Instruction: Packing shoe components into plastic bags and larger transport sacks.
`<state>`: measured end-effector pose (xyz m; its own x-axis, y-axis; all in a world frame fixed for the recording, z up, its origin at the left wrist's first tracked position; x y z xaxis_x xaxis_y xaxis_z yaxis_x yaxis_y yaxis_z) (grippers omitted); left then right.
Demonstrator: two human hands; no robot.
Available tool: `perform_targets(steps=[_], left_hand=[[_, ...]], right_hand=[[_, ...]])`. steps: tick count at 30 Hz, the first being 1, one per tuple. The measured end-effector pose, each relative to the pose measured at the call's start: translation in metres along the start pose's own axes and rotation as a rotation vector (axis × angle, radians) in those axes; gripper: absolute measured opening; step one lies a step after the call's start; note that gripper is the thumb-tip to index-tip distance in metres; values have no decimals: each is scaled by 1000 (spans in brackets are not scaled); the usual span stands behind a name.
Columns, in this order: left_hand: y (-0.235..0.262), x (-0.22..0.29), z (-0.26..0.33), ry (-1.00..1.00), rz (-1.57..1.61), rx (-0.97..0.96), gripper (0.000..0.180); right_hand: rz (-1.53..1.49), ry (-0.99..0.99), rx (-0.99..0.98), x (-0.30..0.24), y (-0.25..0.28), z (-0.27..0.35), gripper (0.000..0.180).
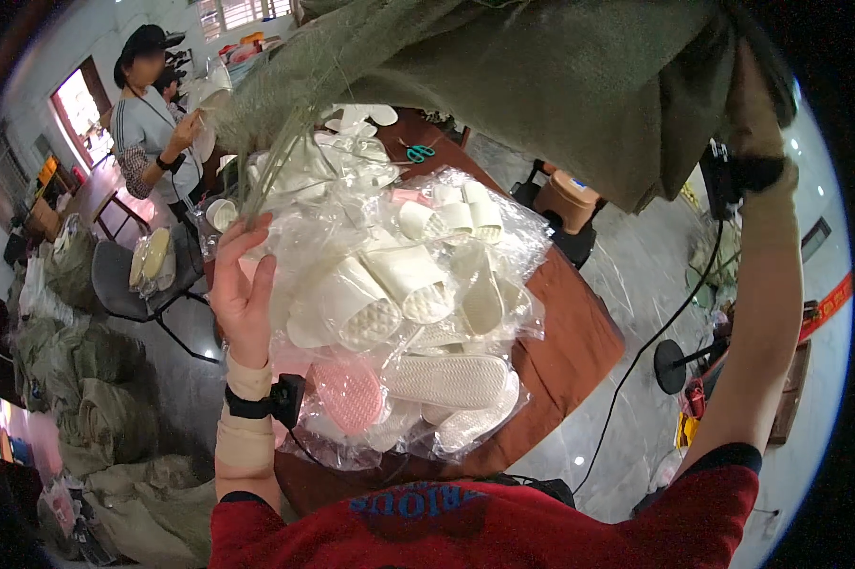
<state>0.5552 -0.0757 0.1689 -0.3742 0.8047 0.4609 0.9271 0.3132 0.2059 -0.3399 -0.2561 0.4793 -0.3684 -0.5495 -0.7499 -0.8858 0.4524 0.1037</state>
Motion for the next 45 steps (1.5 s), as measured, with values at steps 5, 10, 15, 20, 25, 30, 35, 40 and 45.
perform_targets(steps=[5,10,15,20,25,30,35,40,45], left_hand=[[-36,32,2,131,-149,-8,47],[-95,44,79,776,701,-212,44],[-163,19,162,1004,1365,-53,41],[-199,25,158,1015,1185,-46,41],[-235,48,158,969,969,-18,40],[-256,85,179,899,758,-5,39],[-265,90,172,860,553,-63,38],[-295,89,186,836,366,-67,37],[-412,196,210,1099,316,-733,39]], right_hand=[[-163,-109,57,25,-15,262,51],[-206,-92,115,-103,-109,489,51],[-415,-243,153,-82,-46,564,56],[-599,-534,496,-22,33,628,58],[-525,-845,557,107,109,718,50],[-774,-1066,464,159,127,748,47],[-765,-1539,-88,184,140,784,69],[-981,-1792,-651,187,141,813,89],[166,-1586,-1493,258,180,782,49]])
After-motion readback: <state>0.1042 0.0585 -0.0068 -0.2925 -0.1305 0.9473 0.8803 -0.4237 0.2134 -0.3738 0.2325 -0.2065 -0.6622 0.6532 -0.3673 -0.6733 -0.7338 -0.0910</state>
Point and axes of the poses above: each hand's wrist, its own z-axis away from the middle knuckle, its own y-axis out of the back of the hand, x = y × z, the point moved 3 cm from there along -z, towards the middle knuckle, and after that the axes turned 4 degrees about -x, right-handed, at the moved point
